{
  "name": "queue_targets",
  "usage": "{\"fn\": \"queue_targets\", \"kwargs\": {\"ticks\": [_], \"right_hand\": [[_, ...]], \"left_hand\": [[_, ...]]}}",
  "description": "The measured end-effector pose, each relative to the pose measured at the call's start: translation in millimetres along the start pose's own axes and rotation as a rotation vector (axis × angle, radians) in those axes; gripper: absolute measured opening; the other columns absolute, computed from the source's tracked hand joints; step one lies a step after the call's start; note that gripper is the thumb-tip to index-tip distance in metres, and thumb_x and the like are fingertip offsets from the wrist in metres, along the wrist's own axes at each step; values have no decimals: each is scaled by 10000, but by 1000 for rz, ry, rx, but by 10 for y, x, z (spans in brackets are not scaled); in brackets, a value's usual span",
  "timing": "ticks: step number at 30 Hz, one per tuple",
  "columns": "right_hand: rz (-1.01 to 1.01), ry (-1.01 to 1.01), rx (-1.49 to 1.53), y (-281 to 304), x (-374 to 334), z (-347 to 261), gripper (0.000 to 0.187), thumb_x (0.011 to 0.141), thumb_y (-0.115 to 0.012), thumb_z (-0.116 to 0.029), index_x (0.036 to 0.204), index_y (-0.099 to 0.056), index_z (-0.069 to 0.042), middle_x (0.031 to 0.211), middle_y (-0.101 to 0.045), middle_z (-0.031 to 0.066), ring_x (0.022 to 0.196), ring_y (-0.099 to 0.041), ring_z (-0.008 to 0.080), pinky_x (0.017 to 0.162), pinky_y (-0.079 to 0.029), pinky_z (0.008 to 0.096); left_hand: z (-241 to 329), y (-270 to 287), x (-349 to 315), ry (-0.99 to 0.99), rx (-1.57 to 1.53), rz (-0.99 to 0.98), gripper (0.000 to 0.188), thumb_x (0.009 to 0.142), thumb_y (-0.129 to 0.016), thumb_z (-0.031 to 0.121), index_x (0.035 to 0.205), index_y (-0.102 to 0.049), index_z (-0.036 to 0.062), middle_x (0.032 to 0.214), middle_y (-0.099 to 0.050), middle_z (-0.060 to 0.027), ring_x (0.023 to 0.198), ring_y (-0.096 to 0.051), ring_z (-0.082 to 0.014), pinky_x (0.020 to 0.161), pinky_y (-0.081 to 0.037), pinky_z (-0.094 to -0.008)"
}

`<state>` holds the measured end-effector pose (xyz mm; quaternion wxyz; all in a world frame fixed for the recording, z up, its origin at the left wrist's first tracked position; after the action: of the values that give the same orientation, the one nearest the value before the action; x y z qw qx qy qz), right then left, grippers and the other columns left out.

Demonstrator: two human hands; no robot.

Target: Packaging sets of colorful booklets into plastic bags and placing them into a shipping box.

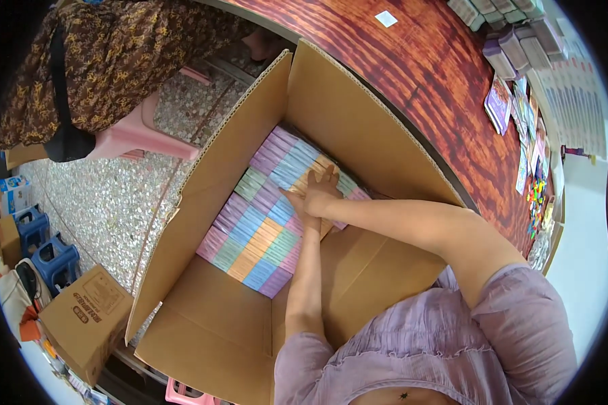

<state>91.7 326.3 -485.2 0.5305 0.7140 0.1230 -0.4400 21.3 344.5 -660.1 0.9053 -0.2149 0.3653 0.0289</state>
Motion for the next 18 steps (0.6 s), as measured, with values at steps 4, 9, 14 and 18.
{"fn": "queue_targets", "kwargs": {"ticks": [4, 9, 14, 18], "right_hand": [[275, -43, -57, -289, 139, -15, 1133, 666, -537, -829, 1493, -240, -114, 1514, -140, 305, 1403, -121, 474, 1102, -269, 514], [293, -3, 2, -322, 254, 75, 1102, 680, -507, -837, 1473, -294, -103, 1484, -168, 350, 1371, -165, 514, 1080, -273, 543], [9, 50, 16, -120, 397, 49, 1107, 676, -503, -845, 1459, -323, -83, 1464, -182, 381, 1361, -195, 518, 1072, -266, 555], [76, 33, -99, -160, 534, 153, 720, 868, -524, -512, 1421, -372, -76, 1473, -233, 325, 1316, -313, 458, 1025, -323, 558]], "left_hand": [[222, -178, -142, -88, 231, 129, 724, 983, -431, 419, 1465, -84, 6, 1448, -340, -192, 1305, -389, -292, 1074, -317, -366], [382, -439, -368, -188, 523, 291, 819, 966, -466, 423, 1468, 13, -12, 1473, -285, -220, 1336, -343, -301, 1100, -274, -349], [328, -92, -28, -271, 820, 436, 891, 929, -528, 403, 1475, 28, -29, 1498, -233, -242, 1371, -291, -322, 1119, -242, -348], [373, -272, 64, -229, 1105, 675, 880, 855, -602, 319, 1494, -88, 0, 1528, -162, -249, 1420, -183, -372, 1142, -165, -471]]}}
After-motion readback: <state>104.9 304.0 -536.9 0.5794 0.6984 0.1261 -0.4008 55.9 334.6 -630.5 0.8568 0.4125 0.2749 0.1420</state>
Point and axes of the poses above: each hand's wrist, its own x-axis towards the middle knuckle, its own y-axis out of the back of the hand, z = x × y, the point moved 1 cm from there along x, towards the middle knuckle
